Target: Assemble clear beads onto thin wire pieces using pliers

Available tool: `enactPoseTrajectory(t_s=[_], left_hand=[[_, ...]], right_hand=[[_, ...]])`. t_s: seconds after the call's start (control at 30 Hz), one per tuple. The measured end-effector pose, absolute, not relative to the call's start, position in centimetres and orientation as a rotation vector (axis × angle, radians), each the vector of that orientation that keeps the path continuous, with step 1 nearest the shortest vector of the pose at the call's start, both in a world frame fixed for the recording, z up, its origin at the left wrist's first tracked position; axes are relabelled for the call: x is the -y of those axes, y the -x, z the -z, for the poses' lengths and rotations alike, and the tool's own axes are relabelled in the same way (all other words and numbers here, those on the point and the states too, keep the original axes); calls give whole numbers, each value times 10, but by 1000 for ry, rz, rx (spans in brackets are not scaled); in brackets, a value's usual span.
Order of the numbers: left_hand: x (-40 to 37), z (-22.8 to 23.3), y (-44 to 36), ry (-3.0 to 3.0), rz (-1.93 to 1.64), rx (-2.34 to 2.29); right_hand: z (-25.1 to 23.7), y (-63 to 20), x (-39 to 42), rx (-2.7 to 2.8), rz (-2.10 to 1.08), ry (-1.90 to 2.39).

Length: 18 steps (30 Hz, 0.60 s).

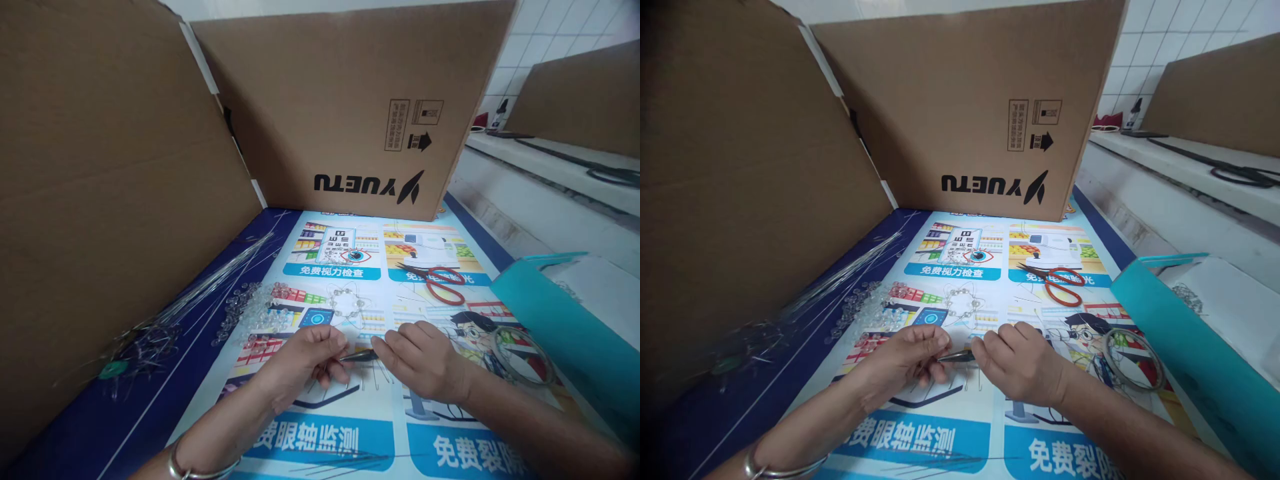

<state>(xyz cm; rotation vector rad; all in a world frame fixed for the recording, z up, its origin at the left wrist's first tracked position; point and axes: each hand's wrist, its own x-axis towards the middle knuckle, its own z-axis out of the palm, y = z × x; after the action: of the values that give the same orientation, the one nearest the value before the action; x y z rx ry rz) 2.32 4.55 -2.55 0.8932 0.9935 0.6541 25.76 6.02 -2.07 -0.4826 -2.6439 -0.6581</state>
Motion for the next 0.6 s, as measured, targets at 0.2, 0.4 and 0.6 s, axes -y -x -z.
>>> enactPoseTrajectory(t_s=[0.2,0.4,0.6], left_hand=[[-47,30,-22,-861,-675,-1013],[-47,32,-21,-842,-697,-1028],[-47,29,-21,-829,-702,-1047]], right_hand=[[23,-257,-60,2642,697,460],[20,-257,-59,2655,687,451],[20,-257,-57,2652,669,456]])
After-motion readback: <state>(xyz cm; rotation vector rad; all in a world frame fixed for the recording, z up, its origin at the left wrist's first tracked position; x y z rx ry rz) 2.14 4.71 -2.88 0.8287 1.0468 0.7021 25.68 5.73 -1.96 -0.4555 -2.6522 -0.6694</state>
